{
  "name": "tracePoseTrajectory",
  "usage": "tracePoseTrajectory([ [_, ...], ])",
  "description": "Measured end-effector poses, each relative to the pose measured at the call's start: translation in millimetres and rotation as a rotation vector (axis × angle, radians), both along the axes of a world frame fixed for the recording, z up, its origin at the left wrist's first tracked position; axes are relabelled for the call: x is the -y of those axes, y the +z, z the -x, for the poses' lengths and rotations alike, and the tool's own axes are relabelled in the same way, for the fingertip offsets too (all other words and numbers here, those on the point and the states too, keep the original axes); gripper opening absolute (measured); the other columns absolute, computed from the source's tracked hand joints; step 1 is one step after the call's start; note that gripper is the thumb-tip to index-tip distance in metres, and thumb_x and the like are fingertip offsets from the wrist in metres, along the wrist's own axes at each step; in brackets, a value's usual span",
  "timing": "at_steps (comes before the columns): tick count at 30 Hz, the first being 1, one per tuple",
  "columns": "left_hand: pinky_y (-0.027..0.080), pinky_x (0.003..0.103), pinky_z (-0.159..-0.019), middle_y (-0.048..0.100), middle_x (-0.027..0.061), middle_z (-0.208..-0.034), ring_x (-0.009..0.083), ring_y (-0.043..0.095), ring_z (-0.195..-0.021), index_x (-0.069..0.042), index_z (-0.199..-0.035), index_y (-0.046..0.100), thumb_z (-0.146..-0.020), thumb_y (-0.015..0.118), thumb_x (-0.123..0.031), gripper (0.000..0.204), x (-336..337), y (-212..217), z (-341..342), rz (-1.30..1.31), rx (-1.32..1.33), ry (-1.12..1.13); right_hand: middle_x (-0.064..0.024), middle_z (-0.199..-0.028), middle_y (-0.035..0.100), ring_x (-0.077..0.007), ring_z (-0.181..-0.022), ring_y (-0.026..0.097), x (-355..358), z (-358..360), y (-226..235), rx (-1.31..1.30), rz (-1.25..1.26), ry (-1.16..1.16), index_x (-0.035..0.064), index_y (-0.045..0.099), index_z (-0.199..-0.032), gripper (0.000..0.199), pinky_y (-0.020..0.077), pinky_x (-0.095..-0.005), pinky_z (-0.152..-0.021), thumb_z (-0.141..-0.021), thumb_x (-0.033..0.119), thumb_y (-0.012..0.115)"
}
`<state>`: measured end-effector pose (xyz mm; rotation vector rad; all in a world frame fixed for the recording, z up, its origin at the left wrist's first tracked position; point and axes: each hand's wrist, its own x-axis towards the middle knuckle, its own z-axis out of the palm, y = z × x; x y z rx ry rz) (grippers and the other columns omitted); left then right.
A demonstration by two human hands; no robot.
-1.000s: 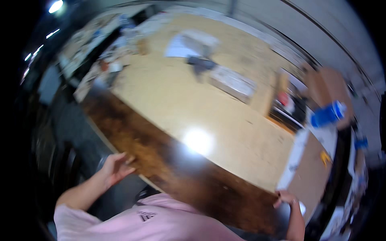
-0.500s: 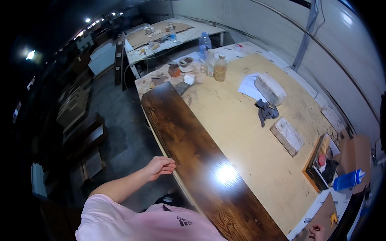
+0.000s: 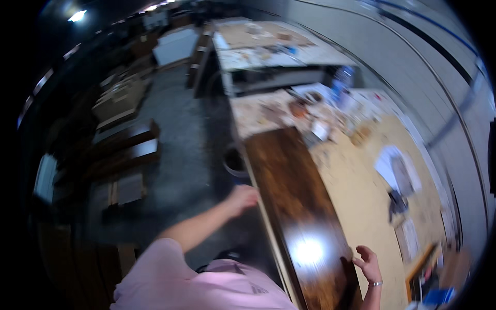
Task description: The person moves wooden planks from a stack to a workbench, then uses a cloth to rub the surface of each plank. The person handles the planks one at a time, placing them on the bench and wiping them before moving to the next.
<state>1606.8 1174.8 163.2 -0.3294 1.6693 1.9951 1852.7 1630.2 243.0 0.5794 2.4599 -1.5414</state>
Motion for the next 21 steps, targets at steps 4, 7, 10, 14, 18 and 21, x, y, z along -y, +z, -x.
tracePoseTrajectory([
  [4, 0.054, 0.030, -0.068, 0.064, 0.0109, -0.084, 0.0168, 0.065, -0.074, 0.001, -0.097, 0.058, -0.090, 0.061, -0.045, 0.047, -8.7, -4.1, 49.6, 0.082, -0.035, -0.078, -0.0190, -0.115, 0.063, -0.0244, -0.109, 0.059, 49.0, 132.9, -29.8, -0.064, 0.057, 0.044, -0.0080, 0.056, -0.119, 0.054, 0.0455, -0.0369, -0.095, -0.075, 0.015, 0.077],
  [7, 0.054, 0.031, -0.057, 0.067, 0.0129, -0.074, 0.0182, 0.066, -0.059, 0.004, -0.089, 0.057, -0.085, 0.062, -0.055, 0.059, 6.2, 3.8, 63.2, 0.241, -0.145, -0.263, -0.0125, -0.096, 0.066, -0.0168, -0.087, 0.060, 95.1, 216.1, -13.1, 0.134, 0.079, 0.131, -0.0072, 0.059, -0.107, 0.043, 0.0488, -0.0301, -0.079, -0.076, 0.018, 0.077],
  [10, 0.054, 0.034, -0.058, 0.066, 0.0161, -0.065, 0.0221, 0.069, -0.062, 0.005, -0.079, 0.057, -0.084, 0.063, -0.056, 0.061, 0.2, 18.9, 70.5, 0.452, -0.290, -0.368, -0.0053, -0.079, 0.063, -0.0114, -0.072, 0.055, 114.0, 256.5, -28.5, 0.132, -0.048, 0.108, -0.0027, 0.062, -0.088, 0.029, 0.0463, -0.0281, -0.065, -0.076, 0.019, 0.077],
  [14, 0.055, 0.031, -0.059, 0.067, 0.0179, -0.080, 0.0210, 0.070, -0.073, 0.009, -0.097, 0.055, -0.087, 0.065, -0.047, 0.058, 19.6, 24.3, 92.7, 0.420, -0.192, -0.459, -0.0070, -0.077, 0.064, -0.0139, -0.070, 0.056, 124.8, 276.5, -15.6, 0.184, -0.147, 0.088, -0.0027, 0.062, -0.084, 0.031, 0.0471, -0.0302, -0.064, -0.074, 0.022, 0.078],
  [18, 0.055, 0.027, -0.057, 0.066, 0.0158, -0.081, 0.0206, 0.070, -0.071, 0.007, -0.094, 0.051, -0.086, 0.068, -0.045, 0.056, 24.9, 18.5, 101.2, 0.326, -0.129, -0.370, -0.0132, -0.082, 0.066, -0.0208, -0.074, 0.061, 130.2, 286.6, -11.3, 0.199, -0.273, 0.143, -0.0050, 0.062, -0.090, 0.040, 0.0489, -0.0328, -0.069, -0.072, 0.027, 0.079],
  [21, 0.056, 0.028, -0.058, 0.065, 0.0145, -0.077, 0.0211, 0.070, -0.065, 0.006, -0.092, 0.050, -0.083, 0.068, -0.051, 0.061, 12.0, 19.5, 113.5, 0.491, -0.172, -0.494, -0.0187, -0.088, 0.068, -0.0267, -0.081, 0.065, 128.4, 284.3, -14.8, 0.209, -0.275, 0.135, -0.0068, 0.062, -0.093, 0.048, 0.0505, -0.0347, -0.074, -0.070, 0.030, 0.081],
])
